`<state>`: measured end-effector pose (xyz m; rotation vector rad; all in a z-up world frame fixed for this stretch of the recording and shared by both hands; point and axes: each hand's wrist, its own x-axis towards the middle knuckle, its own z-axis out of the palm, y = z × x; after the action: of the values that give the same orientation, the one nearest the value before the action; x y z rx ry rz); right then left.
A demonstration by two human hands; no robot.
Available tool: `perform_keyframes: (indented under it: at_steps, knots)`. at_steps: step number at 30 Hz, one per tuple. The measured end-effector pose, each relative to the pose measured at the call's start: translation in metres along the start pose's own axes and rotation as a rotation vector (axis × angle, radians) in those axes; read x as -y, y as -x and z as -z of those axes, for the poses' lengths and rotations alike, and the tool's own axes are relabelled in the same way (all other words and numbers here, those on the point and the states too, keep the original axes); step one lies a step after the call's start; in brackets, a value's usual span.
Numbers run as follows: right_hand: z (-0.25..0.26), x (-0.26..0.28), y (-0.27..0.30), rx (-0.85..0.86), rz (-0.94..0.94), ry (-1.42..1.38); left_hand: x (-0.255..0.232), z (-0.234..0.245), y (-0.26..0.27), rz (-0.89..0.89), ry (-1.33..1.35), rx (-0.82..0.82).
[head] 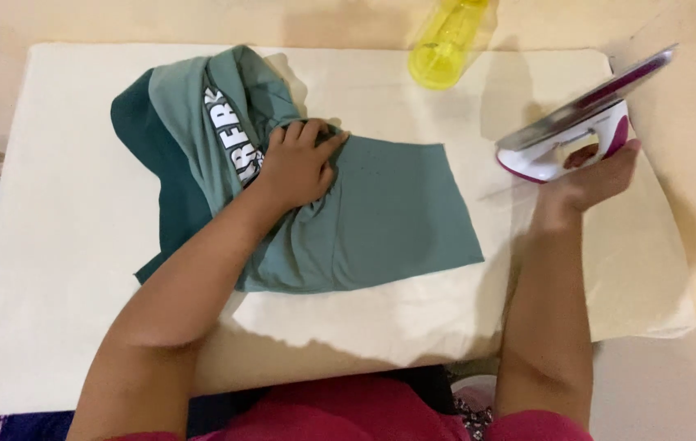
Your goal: Ironing a green t-shirt on an ironing board using an iron and a water sprayer.
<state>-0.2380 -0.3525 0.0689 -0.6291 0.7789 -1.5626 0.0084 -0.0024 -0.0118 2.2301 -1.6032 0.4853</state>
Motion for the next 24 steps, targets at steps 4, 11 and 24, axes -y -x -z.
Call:
perform_keyframes:
  at_steps: [4, 11, 24]
  knots:
    - [0.023, 0.019, -0.009, 0.494, 0.635, 0.501, 0.002, 0.0, -0.001, 0.01, 0.017, -0.015]
    - [-0.022, 0.045, 0.141, 1.402, 1.332, 1.256, 0.0, 0.003, 0.001, -0.031, -0.002, -0.048]
    - [-0.028, 0.029, 0.194, 1.796, 1.037, 1.944, 0.005, 0.002, 0.001, -0.096, -0.006, -0.105]
